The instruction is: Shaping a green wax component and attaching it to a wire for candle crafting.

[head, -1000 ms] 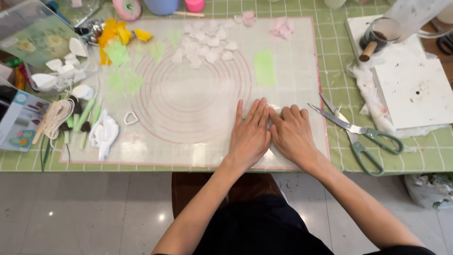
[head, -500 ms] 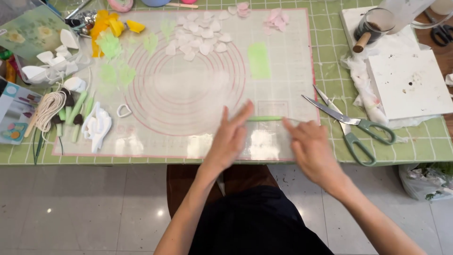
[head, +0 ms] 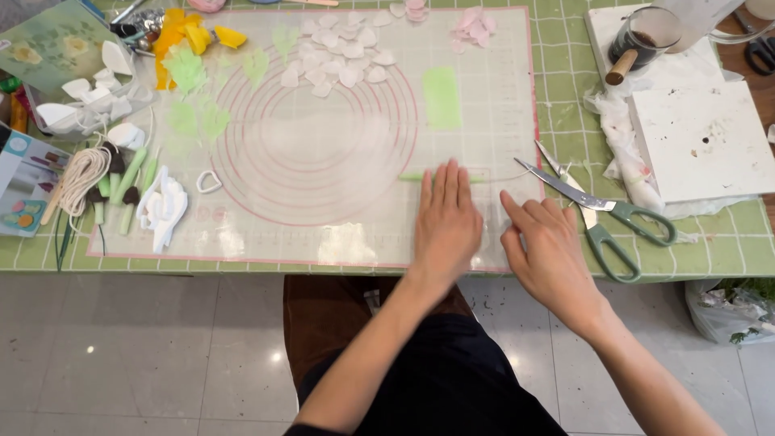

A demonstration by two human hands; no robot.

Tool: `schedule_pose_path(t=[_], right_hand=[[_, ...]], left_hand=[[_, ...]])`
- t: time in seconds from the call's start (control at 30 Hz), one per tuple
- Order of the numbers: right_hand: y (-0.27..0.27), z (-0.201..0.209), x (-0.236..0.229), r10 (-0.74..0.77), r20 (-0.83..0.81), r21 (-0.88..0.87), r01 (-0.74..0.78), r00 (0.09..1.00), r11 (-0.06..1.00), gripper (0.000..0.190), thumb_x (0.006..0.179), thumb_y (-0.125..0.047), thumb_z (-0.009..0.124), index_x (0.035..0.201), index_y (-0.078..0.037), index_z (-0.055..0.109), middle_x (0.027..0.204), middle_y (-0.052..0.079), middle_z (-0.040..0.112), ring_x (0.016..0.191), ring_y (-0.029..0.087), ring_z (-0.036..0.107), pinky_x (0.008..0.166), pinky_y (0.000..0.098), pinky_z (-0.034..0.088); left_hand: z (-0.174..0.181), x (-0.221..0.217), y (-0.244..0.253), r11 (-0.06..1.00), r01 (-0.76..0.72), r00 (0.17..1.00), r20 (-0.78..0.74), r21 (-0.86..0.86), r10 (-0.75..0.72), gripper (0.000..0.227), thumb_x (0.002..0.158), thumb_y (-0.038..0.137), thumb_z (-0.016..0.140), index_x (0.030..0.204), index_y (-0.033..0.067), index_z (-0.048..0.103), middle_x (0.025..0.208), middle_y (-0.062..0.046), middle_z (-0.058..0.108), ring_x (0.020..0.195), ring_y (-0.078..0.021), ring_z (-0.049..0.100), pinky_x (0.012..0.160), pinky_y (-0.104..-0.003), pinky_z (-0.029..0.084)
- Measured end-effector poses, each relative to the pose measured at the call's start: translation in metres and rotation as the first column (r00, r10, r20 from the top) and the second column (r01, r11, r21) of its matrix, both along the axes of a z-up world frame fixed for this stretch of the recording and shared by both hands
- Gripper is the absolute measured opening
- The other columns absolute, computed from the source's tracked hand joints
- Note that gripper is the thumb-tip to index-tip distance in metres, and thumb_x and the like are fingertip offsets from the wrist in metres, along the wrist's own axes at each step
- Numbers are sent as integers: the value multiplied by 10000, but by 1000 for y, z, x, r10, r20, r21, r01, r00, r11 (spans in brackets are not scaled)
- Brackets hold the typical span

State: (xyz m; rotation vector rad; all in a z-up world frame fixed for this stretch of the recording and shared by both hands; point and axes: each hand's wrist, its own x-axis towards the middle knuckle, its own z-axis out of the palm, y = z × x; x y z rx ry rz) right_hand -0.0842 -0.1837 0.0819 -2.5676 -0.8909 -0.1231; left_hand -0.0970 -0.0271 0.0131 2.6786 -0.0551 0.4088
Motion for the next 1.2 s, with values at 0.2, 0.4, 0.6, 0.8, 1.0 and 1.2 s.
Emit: schedule_pose_path(t=[0.2,0.4,0.6,0.8,1.0,1.2], right_hand=[[-2,3,14,-4,50,87,0,999,996,445,904,-53,585,1335,32,653,858,100,577,877,276,512,828,405,369],[0,11,14,-36,-12,205,38,999,978,379,945,-72,604,1310,0,678,868,90,623,886,268,538,879,395,387],[10,21,19,-66,-329,287,166,942,943,263,944,-162,663,1167,-65,761,857,80,695,792,200,611,649,343,475],[49,-3,82,306,-430,737,135,849,663,417,1042,-189,556,1430,-35,563,1294,63,685,1145,97,628,992,248,497],[87,-1,126,502,-375,860,89,779,503,345,1097,-196,558,1315,47,668,1293,98,688,1164,160,635,1038,313,516],[99,-32,169,596,-396,917,266,699,299,291,1087,-177,584,1197,69,692,1224,157,708,1068,187,670,952,334,546]], left_hand=[[-8,-13,10,998,60,996,63,13,-61,620,929,160,581,1442,-159,440,1566,-299,411,1496,-405,329,1256,-516,189],[-31,27,30,995,64,977,197,74,-77,485,923,-1,552,1399,-86,591,1505,-243,547,1431,-350,500,1252,-443,311],[9,50,57,997,76,991,111,-23,-73,180,873,1,609,990,3,747,1081,-122,772,1053,-268,712,997,-394,511],[42,70,106,36,160,926,138,-986,-352,254,961,119,705,1145,-56,708,987,-163,775,851,-223,763,811,-318,610],[57,93,122,-236,73,828,190,-969,-527,301,1058,177,665,1184,-95,689,1023,-194,747,893,-275,750,851,-356,597],[83,119,143,-67,12,790,51,-998,-611,413,1025,324,565,1200,-29,689,1004,-203,782,902,-283,792,858,-339,628]])
